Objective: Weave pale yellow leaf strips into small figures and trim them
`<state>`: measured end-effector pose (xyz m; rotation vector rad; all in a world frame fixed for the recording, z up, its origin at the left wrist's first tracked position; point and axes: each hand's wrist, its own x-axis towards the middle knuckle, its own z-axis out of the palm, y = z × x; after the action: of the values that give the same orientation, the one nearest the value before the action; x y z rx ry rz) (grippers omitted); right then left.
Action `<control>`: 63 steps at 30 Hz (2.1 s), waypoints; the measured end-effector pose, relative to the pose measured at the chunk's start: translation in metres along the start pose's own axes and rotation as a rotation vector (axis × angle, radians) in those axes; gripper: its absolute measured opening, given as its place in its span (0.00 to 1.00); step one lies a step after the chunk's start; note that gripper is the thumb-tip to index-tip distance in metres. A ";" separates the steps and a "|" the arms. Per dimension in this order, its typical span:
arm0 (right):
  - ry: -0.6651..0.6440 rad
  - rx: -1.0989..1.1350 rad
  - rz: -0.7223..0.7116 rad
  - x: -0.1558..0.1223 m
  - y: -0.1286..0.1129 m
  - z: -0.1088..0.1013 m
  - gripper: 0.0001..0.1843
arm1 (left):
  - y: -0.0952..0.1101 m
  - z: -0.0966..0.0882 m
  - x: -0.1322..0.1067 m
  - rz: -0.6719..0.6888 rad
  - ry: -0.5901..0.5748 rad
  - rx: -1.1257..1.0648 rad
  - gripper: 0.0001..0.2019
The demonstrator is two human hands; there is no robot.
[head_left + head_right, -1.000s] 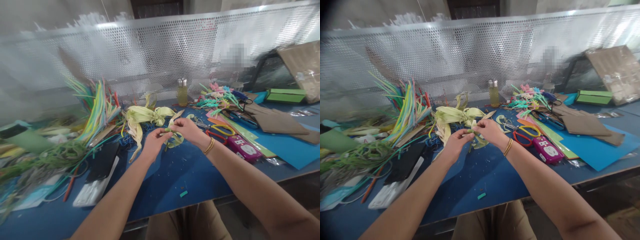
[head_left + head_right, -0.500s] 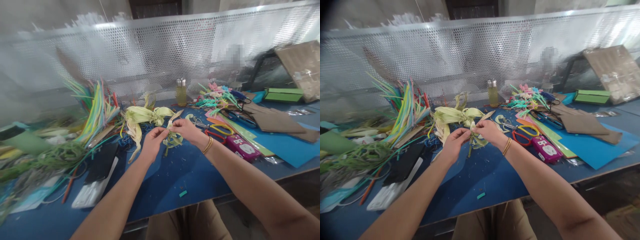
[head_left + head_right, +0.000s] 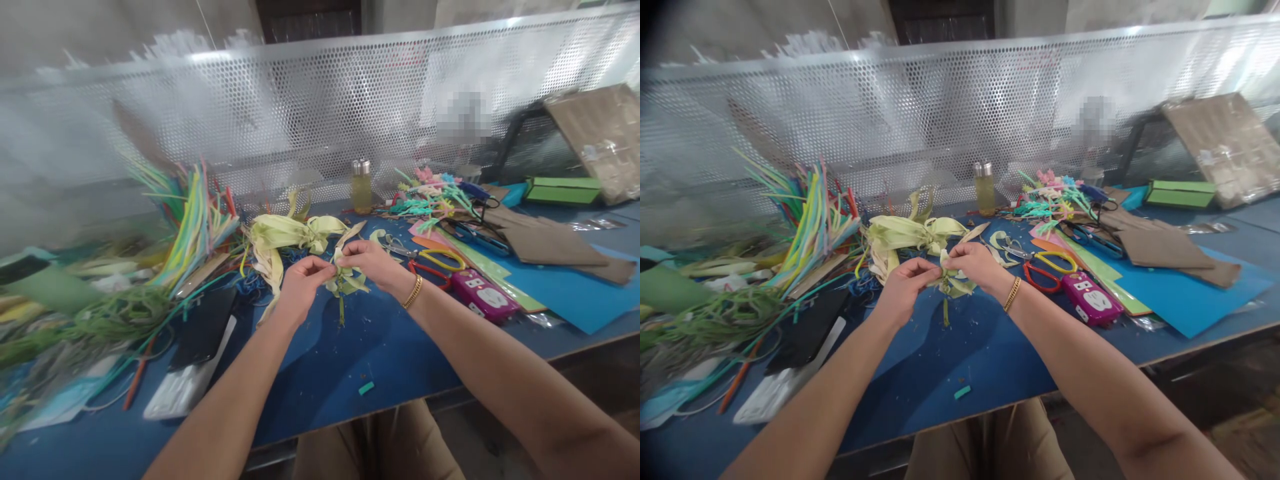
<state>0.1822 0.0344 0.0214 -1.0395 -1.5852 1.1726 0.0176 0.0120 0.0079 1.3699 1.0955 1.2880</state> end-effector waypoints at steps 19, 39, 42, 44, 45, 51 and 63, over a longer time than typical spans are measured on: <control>0.003 -0.052 -0.025 0.002 0.010 0.007 0.16 | 0.001 -0.015 0.002 -0.296 -0.113 -0.012 0.16; -0.005 0.032 -0.011 0.001 0.010 0.007 0.15 | 0.000 -0.024 0.005 -0.226 -0.021 -0.023 0.13; -0.019 -0.006 0.018 -0.001 0.010 0.008 0.15 | 0.002 -0.022 0.002 -0.195 -0.072 0.070 0.13; -0.026 -0.045 0.034 -0.003 0.010 0.008 0.15 | 0.002 -0.021 0.001 -0.152 -0.115 0.138 0.13; -0.031 -0.066 0.035 -0.003 0.009 0.008 0.15 | 0.002 -0.020 0.000 -0.132 -0.132 0.158 0.13; -0.052 -0.134 -0.005 -0.002 0.011 0.005 0.16 | 0.002 -0.016 -0.002 -0.130 -0.146 0.135 0.14; 0.063 -0.109 -0.092 0.006 0.019 -0.009 0.20 | -0.003 -0.007 -0.006 -0.106 -0.146 0.068 0.17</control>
<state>0.1915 0.0460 0.0049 -1.0519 -1.6440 0.9917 0.0105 0.0068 0.0039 1.4134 1.1042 1.0661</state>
